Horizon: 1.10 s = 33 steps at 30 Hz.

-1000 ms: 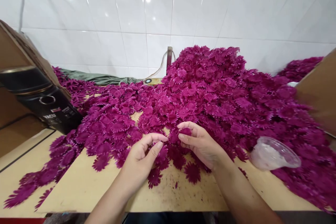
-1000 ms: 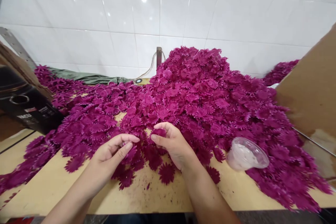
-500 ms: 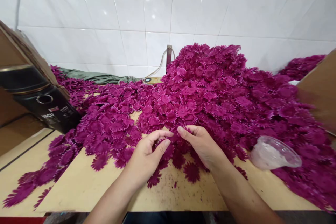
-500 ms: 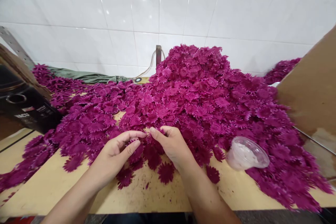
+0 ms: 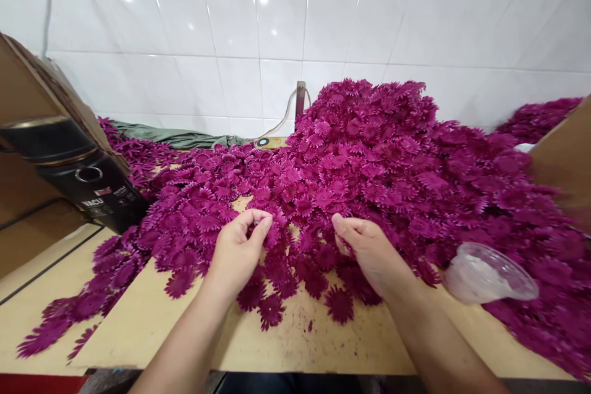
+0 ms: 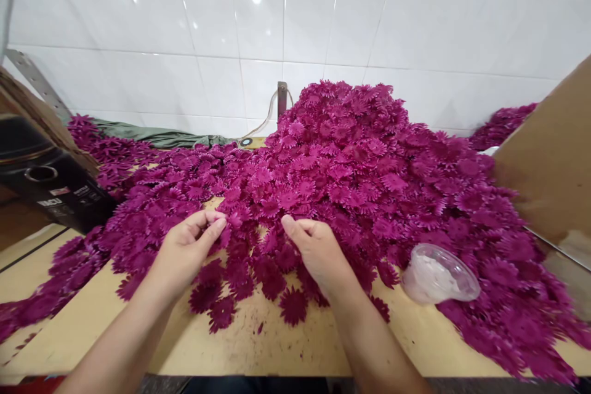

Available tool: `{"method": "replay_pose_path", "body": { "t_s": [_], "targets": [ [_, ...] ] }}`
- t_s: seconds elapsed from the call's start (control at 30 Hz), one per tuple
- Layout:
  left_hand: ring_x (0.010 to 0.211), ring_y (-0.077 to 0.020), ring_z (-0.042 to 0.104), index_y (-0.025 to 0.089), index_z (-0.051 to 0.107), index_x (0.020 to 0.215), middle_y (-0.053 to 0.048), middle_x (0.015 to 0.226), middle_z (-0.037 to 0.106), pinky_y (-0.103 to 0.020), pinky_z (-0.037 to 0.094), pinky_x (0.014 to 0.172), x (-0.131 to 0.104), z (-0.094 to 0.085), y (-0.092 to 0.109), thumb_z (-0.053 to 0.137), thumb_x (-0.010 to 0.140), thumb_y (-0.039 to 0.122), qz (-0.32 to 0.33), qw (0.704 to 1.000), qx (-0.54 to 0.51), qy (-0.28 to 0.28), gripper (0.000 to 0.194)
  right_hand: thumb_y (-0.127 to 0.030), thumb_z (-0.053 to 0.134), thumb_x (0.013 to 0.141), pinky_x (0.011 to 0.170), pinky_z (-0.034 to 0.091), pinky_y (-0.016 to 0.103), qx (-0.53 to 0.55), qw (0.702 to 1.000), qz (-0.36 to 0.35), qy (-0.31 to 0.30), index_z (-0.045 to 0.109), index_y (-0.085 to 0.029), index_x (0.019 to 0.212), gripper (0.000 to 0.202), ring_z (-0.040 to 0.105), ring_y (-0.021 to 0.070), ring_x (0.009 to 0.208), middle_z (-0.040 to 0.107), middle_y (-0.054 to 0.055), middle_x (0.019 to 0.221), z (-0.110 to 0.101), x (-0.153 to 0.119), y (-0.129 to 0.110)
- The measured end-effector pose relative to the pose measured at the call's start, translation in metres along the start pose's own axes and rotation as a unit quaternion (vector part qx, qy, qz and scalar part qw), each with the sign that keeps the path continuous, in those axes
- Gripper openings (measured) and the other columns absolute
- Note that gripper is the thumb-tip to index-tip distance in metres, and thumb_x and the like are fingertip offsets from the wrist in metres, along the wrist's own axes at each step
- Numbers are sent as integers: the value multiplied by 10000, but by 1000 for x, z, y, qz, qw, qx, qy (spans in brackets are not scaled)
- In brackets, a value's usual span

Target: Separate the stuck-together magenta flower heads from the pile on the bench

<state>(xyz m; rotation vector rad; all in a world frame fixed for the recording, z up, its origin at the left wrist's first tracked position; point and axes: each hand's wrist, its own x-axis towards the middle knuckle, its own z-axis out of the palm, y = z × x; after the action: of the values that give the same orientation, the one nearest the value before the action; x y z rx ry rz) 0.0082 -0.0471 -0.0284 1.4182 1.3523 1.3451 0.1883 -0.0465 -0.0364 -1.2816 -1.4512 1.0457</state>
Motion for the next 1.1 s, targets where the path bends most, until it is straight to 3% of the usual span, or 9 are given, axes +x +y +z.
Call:
{"method": "replay_pose_path", "body": {
  "t_s": [0.13,0.23,0.33,0.47,0.57,0.7,0.87,1.03,1.1],
  "targets": [
    [669,-130,521,170,612,848,15,715,586,-243,395,654,1,-2,-3,591,660,223,-20,999,-21,-45,197,-412,574,717,699,390,329,-211,960,-117,141,588,-184,743,229,489,185,755,540,42,779,-15,5,-2],
    [621,-117,496,178,612,960,41,652,535,-239,388,625,-2,6,-2,578,658,201,-35,997,-13,-72,305,-395,596,717,856,355,428,-293,922,-186,175,599,-196,984,333,449,261,1006,540,101,1024,-5,-1,-10],
    [572,-107,473,178,638,877,54,582,500,-230,376,585,-5,13,-3,574,644,188,-29,997,-17,-75,242,-375,570,754,837,382,415,-254,943,-199,80,584,-193,961,276,487,234,958,578,84,967,17,-11,-17],
    [603,-114,512,158,624,740,20,623,582,-226,393,592,-6,15,-6,597,629,220,-51,994,-68,-65,130,-295,571,737,660,431,294,-106,990,-86,-32,531,-174,807,146,522,143,703,579,21,755,39,-15,-17],
    [501,-88,449,160,620,774,54,525,515,-204,361,509,-6,15,-6,639,612,284,-81,990,-103,-49,205,-267,541,737,579,397,247,1,996,-27,-88,498,-170,736,106,468,105,606,520,-16,661,41,-11,-14],
    [633,-117,522,154,628,824,8,660,587,-230,417,626,-8,15,-4,614,660,341,-83,981,-148,-93,249,-227,503,736,532,336,225,60,988,-39,-140,436,-179,642,125,372,83,545,412,-51,582,41,-9,-12],
    [602,-100,462,180,613,953,31,641,519,-201,379,570,-20,11,2,616,666,260,-60,987,-108,-101,298,-226,443,773,511,303,228,-42,994,-96,-29,435,-186,615,163,339,91,528,358,-53,553,35,-6,-16],
    [559,-81,411,199,606,1009,54,603,444,-183,363,543,-30,-3,2,633,658,250,-45,993,-99,-41,356,-242,447,746,552,363,277,-140,934,-115,309,433,-201,650,106,415,128,544,441,-18,588,-19,26,-7],
    [580,-84,438,200,600,1022,49,621,481,-185,381,567,-29,-8,-1,656,637,267,-55,992,-113,-33,394,-237,506,694,648,415,336,-181,918,-126,328,484,-189,756,81,486,160,628,514,27,711,-38,34,-1]
  ]
}}
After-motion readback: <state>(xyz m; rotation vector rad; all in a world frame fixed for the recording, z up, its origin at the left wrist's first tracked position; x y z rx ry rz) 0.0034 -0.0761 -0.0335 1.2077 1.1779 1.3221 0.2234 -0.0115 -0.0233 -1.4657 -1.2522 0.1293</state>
